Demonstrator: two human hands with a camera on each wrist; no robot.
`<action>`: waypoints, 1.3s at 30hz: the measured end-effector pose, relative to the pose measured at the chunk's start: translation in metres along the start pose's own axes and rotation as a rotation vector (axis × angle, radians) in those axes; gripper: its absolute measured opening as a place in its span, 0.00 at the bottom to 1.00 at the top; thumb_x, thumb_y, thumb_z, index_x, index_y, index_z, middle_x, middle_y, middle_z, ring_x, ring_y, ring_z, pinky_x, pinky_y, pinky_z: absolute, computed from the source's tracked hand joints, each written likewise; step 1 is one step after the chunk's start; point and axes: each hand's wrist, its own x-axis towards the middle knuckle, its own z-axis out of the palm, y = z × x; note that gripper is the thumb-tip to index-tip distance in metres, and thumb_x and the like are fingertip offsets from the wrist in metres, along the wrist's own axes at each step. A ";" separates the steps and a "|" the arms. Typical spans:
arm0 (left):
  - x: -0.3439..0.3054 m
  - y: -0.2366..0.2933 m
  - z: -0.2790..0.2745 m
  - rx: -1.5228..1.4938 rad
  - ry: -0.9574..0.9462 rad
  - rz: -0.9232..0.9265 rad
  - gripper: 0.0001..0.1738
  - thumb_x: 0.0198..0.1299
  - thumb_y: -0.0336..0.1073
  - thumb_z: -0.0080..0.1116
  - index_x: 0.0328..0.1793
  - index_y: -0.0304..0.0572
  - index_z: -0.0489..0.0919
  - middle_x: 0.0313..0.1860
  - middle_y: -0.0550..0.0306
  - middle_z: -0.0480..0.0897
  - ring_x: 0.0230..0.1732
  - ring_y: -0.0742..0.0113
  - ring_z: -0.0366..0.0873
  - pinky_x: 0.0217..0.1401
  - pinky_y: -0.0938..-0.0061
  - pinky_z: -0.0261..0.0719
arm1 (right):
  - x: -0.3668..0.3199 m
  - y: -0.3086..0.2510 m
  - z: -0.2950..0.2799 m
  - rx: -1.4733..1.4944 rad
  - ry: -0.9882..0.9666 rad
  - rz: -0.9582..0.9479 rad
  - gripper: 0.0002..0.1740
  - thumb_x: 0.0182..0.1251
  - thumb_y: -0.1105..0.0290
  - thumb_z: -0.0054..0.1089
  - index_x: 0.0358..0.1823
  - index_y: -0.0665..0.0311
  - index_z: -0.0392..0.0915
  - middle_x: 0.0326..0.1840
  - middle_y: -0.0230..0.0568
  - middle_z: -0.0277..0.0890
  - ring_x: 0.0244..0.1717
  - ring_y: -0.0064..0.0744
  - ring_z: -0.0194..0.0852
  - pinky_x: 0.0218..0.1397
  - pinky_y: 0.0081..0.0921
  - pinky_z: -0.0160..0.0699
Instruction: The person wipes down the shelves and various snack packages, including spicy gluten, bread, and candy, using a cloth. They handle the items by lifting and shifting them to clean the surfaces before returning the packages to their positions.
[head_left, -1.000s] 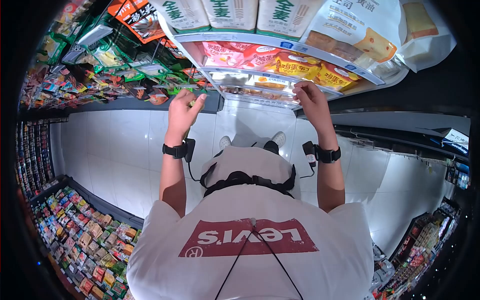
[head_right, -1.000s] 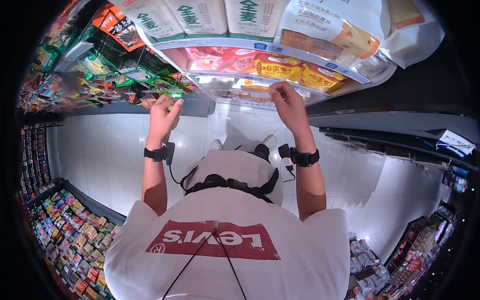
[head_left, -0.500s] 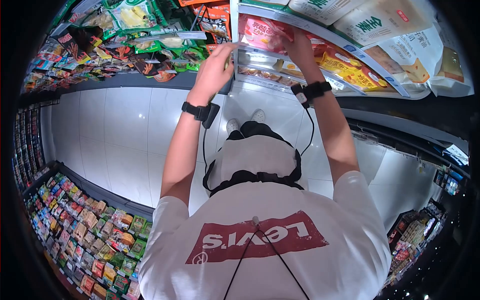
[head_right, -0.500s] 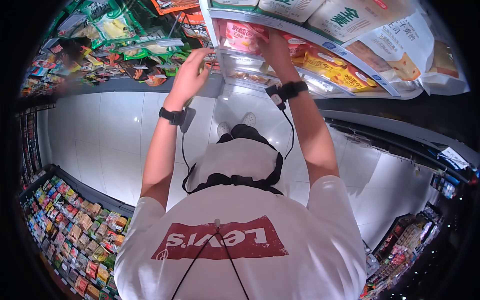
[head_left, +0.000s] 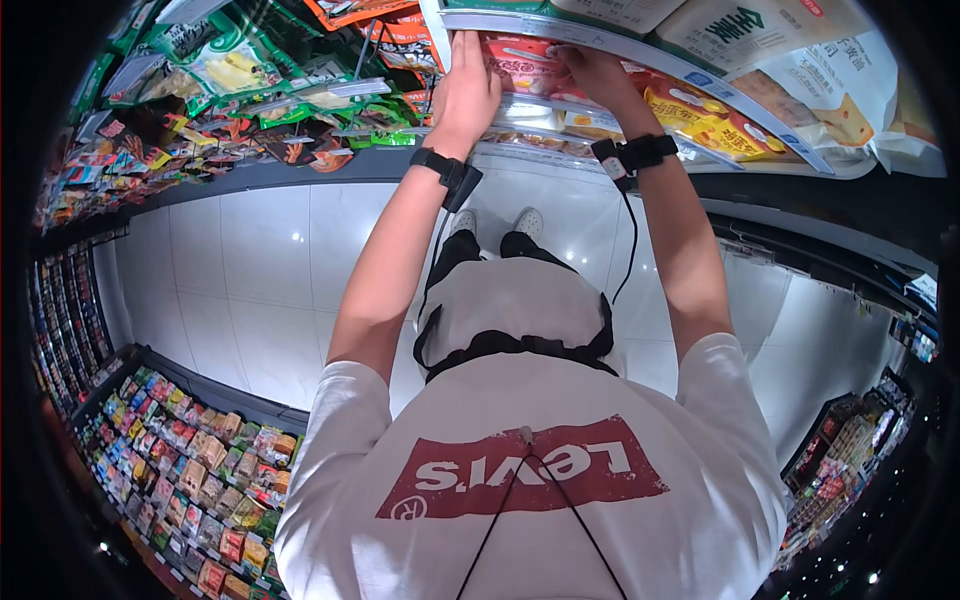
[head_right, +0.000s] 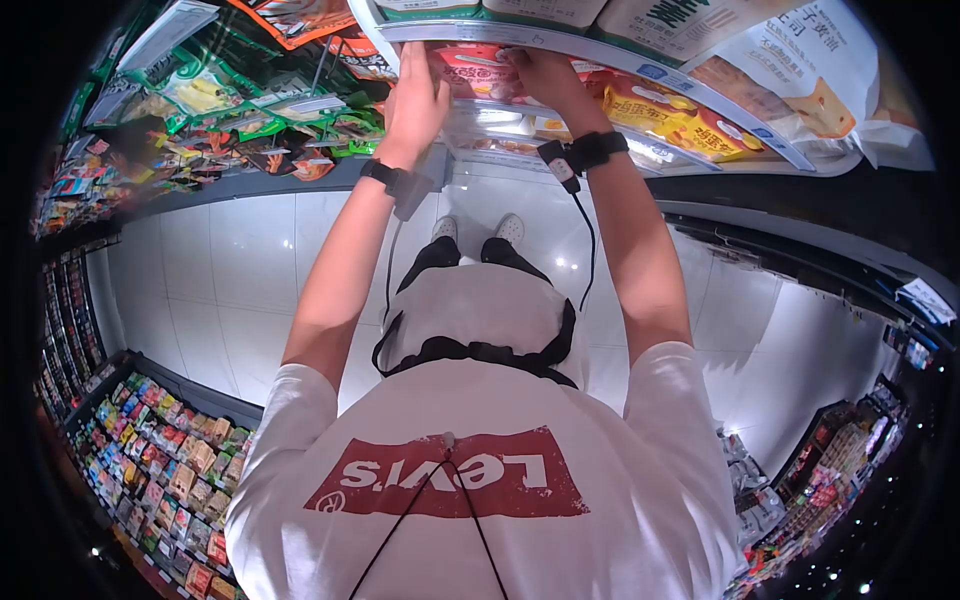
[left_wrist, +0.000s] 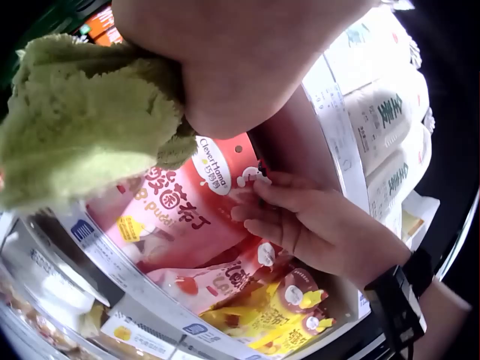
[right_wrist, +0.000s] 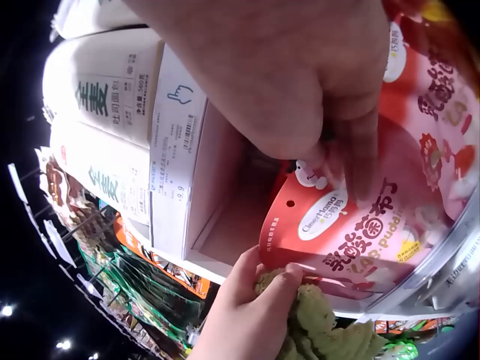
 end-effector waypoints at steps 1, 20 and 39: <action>0.003 -0.002 0.005 -0.005 -0.014 0.014 0.43 0.74 0.35 0.62 0.92 0.37 0.58 0.88 0.35 0.67 0.70 0.29 0.82 0.68 0.44 0.86 | -0.004 0.000 -0.001 -0.001 0.016 0.013 0.18 0.92 0.63 0.56 0.67 0.69 0.83 0.55 0.52 0.91 0.48 0.40 0.97 0.52 0.35 0.97; 0.019 -0.002 0.002 0.074 0.064 0.101 0.19 0.75 0.35 0.63 0.65 0.34 0.73 0.63 0.30 0.83 0.61 0.25 0.83 0.61 0.40 0.86 | -0.056 -0.001 0.013 -0.131 0.457 -0.157 0.18 0.82 0.67 0.64 0.66 0.68 0.81 0.55 0.57 0.89 0.47 0.47 0.96 0.48 0.39 0.92; 0.041 0.067 0.097 0.112 -0.212 0.300 0.30 0.63 0.33 0.69 0.74 0.56 0.83 0.48 0.47 0.94 0.50 0.40 0.92 0.53 0.44 0.90 | -0.139 0.080 -0.123 -0.493 0.941 -0.176 0.21 0.77 0.72 0.73 0.67 0.67 0.79 0.58 0.58 0.85 0.52 0.56 0.94 0.49 0.42 0.92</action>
